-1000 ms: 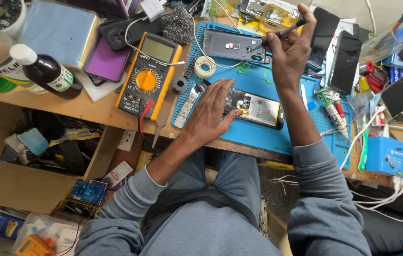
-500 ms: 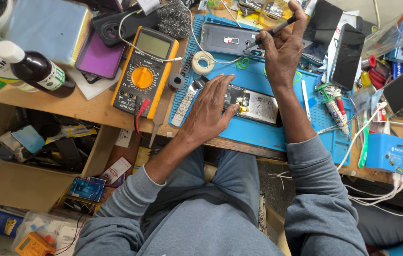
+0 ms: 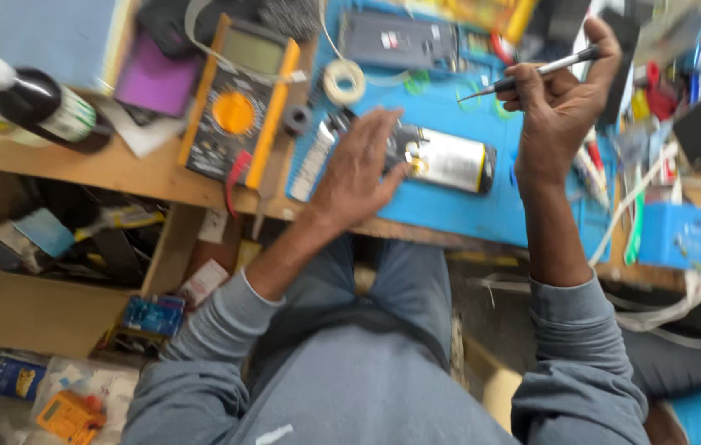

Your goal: The person uses a screwdriver to remove screws from a disassembled smartphone on a blue mat, then removes the back cover and inserts a SIM card into the slot before closing the device.

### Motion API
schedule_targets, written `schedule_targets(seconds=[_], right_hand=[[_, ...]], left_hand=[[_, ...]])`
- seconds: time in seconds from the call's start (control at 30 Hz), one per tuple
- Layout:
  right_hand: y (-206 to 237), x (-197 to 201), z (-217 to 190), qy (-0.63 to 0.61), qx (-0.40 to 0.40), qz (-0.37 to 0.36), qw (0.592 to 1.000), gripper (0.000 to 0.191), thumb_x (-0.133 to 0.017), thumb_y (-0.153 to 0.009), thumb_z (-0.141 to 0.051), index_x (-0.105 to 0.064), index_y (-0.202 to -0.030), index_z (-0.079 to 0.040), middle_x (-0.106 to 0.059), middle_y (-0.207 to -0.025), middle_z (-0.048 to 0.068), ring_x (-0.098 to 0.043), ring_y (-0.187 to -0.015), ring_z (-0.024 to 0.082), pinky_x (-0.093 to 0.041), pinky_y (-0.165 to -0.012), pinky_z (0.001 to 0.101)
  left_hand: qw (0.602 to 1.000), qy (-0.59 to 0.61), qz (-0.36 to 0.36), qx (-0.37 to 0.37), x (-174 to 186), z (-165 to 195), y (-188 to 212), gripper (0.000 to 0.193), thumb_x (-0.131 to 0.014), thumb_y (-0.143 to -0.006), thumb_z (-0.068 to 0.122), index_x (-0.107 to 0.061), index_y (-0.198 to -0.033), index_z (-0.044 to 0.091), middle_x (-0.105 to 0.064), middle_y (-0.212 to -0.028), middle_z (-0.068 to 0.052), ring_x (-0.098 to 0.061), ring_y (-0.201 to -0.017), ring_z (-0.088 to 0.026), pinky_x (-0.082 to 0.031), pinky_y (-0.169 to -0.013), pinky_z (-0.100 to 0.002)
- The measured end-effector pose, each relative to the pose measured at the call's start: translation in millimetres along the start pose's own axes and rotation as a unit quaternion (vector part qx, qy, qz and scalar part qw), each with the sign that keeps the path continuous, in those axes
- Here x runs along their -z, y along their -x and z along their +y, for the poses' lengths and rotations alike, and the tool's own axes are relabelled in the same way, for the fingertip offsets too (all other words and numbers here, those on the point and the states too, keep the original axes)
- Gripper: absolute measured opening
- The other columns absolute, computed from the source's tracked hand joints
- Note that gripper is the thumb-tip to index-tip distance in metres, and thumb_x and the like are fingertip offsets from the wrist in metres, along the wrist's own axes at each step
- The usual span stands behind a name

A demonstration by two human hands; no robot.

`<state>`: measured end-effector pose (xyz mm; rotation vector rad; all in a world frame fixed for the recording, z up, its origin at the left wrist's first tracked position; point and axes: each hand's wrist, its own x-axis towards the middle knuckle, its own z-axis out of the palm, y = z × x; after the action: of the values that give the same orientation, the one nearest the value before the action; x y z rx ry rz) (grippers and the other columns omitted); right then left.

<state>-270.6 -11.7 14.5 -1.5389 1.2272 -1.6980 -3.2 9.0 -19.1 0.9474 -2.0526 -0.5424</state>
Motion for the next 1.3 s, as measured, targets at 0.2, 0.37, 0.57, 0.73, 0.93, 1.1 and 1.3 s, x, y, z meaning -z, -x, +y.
schedule_targets(seconds=[0.2,0.37,0.57,0.73,0.93,1.1,1.3], right_hand=[[93.5,47.6,-10.0,0.024,-0.066,0.066,0.995,0.065,-0.074,-0.118,-0.005,-0.023,-0.158,-0.007,-0.079,-0.101,0.019,-0.077,-0.081,0.022,-0.063,-0.073,0.0283],[126.0,58.6,-1.1,0.032,-0.031,0.08,0.996,0.064,-0.076,-0.121,-0.006,-0.024,-0.159,-0.008,-0.08,-0.105,0.02,-0.079,-0.086,0.023,-0.065,-0.075,0.0301],[129.5,60.3,5.5,0.025,-0.035,0.093,0.995,0.066,-0.076,-0.119,-0.005,-0.023,-0.159,-0.008,-0.08,-0.106,0.02,-0.078,-0.087,0.022,-0.066,-0.077,0.0305],[130.6,59.8,4.8,0.04,-0.04,0.088,0.994,0.067,-0.077,-0.12,-0.004,-0.023,-0.159,-0.009,-0.08,-0.107,0.02,-0.079,-0.089,0.021,-0.067,-0.079,0.0304],[130.3,60.2,5.4,0.033,-0.048,0.085,0.995,0.066,-0.075,-0.121,-0.004,-0.022,-0.16,-0.01,-0.081,-0.11,0.02,-0.079,-0.091,0.021,-0.067,-0.08,0.0303],[131.2,61.6,7.1,0.048,-0.035,0.089,0.994,0.063,-0.074,-0.122,-0.004,-0.023,-0.159,-0.01,-0.08,-0.109,0.02,-0.08,-0.092,0.022,-0.067,-0.081,0.0304],[132.1,63.2,8.9,0.07,-0.024,0.09,0.993,0.064,-0.074,-0.122,-0.005,-0.023,-0.159,-0.01,-0.08,-0.107,0.019,-0.08,-0.09,0.021,-0.068,-0.078,0.0303]], left_hand=[[0.999,-0.022,-0.029,-0.006,-9.3,-8.3,5.8,0.077,-0.083,-0.094,0.024,-0.038,-0.152,-0.001,-0.047,-0.149,-0.03,-0.041,-0.145,-0.045,-0.035,-0.119,-0.053],[0.998,-0.041,-0.038,-0.005,-8.6,-7.3,6.5,0.077,-0.083,-0.095,0.024,-0.038,-0.153,0.0,-0.046,-0.151,-0.029,-0.04,-0.147,-0.043,-0.035,-0.12,-0.052],[0.999,-0.039,-0.034,-0.015,-7.1,-6.2,7.0,0.079,-0.083,-0.098,0.024,-0.036,-0.156,-0.001,-0.046,-0.154,-0.025,-0.037,-0.151,-0.041,-0.033,-0.125,-0.052],[0.998,-0.041,-0.037,-0.009,-9.0,-8.5,8.2,0.079,-0.083,-0.098,0.024,-0.036,-0.156,-0.001,-0.046,-0.155,-0.025,-0.036,-0.152,-0.041,-0.032,-0.125,-0.052],[0.998,-0.039,-0.042,-0.009,-8.7,-8.1,7.6,0.079,-0.083,-0.1,0.025,-0.035,-0.157,0.0,-0.045,-0.156,-0.025,-0.035,-0.153,-0.041,-0.031,-0.127,-0.052],[0.998,-0.036,-0.044,-0.008,-9.5,-8.6,8.2,0.08,-0.083,-0.099,0.027,-0.034,-0.157,0.0,-0.044,-0.156,-0.025,-0.034,-0.153,-0.041,-0.031,-0.127,-0.052],[0.998,-0.044,-0.047,-0.005,-11.3,-11.0,8.8,0.083,-0.084,-0.098,0.028,-0.034,-0.158,0.001,-0.044,-0.156,-0.025,-0.033,-0.153,-0.04,-0.03,-0.127,-0.053]])
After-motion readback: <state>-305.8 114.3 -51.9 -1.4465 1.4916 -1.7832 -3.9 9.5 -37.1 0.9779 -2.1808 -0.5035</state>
